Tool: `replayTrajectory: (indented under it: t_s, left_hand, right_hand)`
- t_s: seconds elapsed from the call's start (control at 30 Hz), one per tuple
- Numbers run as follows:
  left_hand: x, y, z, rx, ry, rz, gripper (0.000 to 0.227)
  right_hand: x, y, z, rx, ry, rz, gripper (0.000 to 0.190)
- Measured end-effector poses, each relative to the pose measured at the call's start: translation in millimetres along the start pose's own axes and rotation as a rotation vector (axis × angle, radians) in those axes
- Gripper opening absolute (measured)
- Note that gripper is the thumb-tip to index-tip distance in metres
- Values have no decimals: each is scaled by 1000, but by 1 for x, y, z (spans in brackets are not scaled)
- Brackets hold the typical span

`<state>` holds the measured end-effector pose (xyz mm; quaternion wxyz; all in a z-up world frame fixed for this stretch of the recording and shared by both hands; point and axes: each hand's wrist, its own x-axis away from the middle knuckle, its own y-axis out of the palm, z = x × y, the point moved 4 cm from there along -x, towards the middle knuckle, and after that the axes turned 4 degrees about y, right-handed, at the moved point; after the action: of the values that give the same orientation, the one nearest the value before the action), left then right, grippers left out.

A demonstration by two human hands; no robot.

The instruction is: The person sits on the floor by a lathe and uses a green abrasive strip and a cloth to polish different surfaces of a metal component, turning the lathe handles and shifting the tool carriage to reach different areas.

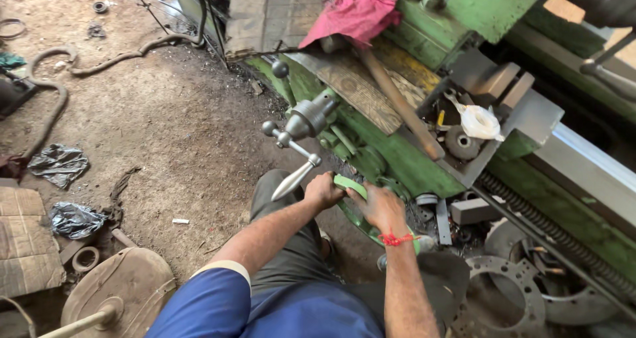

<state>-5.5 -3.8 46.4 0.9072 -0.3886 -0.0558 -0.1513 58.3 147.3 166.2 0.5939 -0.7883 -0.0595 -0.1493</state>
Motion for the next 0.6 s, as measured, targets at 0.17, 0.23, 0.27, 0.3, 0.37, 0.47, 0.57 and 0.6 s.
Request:
replayTrajectory:
  t_s: [0.17, 0.23, 0.27, 0.3, 0.37, 0.47, 0.57, 0.6]
  left_hand:
    - [2, -3, 3, 24, -9, -33, 48]
    - [2, -5, 4, 40, -9, -43, 46]
    - [2, -7, 5, 43, -6, -45, 45]
    - [3, -7, 5, 44, -1, -50, 44]
    - [3, -8, 6, 83, -30, -74, 44]
    - [0, -5, 4, 94, -27, -81, 47]
    - [-8, 4, -6, 91, -3, -45, 47]
    - [-12, 8, -10, 91, 4, -30, 47]
  right_hand:
    - [1, 0, 0, -1, 3, 40, 61]
    - [1, 0, 0, -9, 8, 49, 63]
    - [0, -1, 0, -18, 5, 52, 64]
    - [0, -1, 1, -28, 6, 55, 65]
    - [3, -1, 4, -63, -4, 37, 66]
    - [10, -3, 14, -132, 15, 22, 67]
    - [23, -3, 36, -240, 56, -10, 67]
    - [27, -2, 45, -282, 73, -24, 67]
